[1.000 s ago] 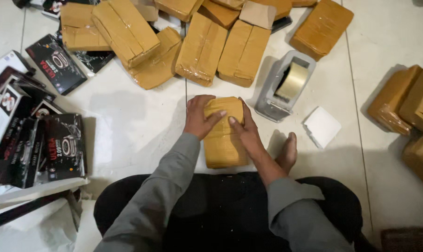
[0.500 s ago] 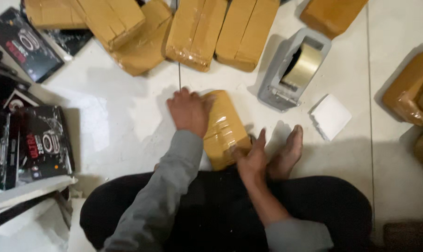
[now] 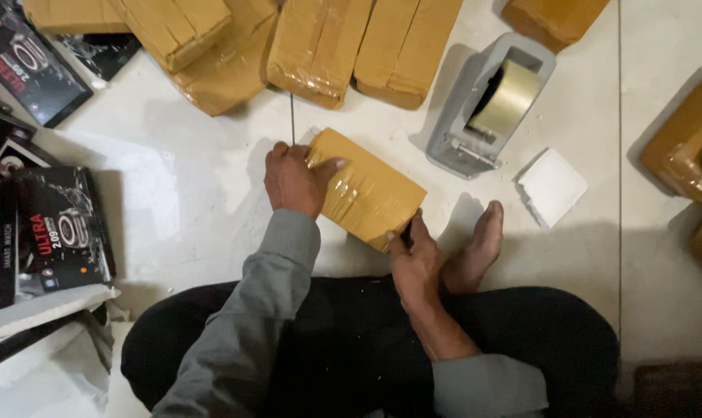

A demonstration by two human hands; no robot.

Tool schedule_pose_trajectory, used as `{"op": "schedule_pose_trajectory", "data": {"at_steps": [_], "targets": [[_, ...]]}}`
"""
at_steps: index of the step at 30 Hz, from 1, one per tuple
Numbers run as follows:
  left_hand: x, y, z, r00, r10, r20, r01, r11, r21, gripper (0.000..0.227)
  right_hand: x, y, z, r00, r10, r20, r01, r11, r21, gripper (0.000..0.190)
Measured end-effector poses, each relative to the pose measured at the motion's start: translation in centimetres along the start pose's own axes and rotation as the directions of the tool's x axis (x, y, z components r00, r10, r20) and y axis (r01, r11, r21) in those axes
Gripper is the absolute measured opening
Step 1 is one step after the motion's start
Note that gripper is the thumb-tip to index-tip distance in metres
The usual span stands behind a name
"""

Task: The person sits on the floor and tapes small cardboard boxes using a handheld tape dispenser. They repeatedly apply tape to the seams, press it down, and rotate the boxes to seal all sides before stacking them.

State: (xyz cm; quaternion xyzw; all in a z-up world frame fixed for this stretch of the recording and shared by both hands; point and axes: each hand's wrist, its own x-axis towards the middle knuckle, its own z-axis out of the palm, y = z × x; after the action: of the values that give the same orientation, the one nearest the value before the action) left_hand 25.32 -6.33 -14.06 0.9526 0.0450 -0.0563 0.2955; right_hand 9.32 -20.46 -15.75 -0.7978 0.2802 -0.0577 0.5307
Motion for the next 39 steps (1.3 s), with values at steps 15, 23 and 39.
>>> {"op": "schedule_pose_trajectory", "data": {"at_steps": [15, 23, 39], "targets": [[2.4, 0.2, 3.6, 0.782, 0.622, -0.023, -0.616, 0.779, 0.118, 0.074, -3.7, -3.5, -1.8, 0.886, 0.178, 0.428, -0.138, 0.983, -0.124, 0.025], [0.7, 0.5, 3.5, 0.734, 0.678, 0.024, -0.679, 0.734, 0.037, 0.096, 11.3, -1.0, -11.8, 0.89, -0.351, -0.291, 0.174, 0.851, -0.495, 0.039], [-8.9, 8.7, 19.1, 0.796, 0.447, 0.407, 0.478, -0.053, -0.877, 0.083, 18.9, 1.4, -9.8, 0.912, 0.384, -0.143, -0.315, 0.881, 0.354, 0.023]]}}
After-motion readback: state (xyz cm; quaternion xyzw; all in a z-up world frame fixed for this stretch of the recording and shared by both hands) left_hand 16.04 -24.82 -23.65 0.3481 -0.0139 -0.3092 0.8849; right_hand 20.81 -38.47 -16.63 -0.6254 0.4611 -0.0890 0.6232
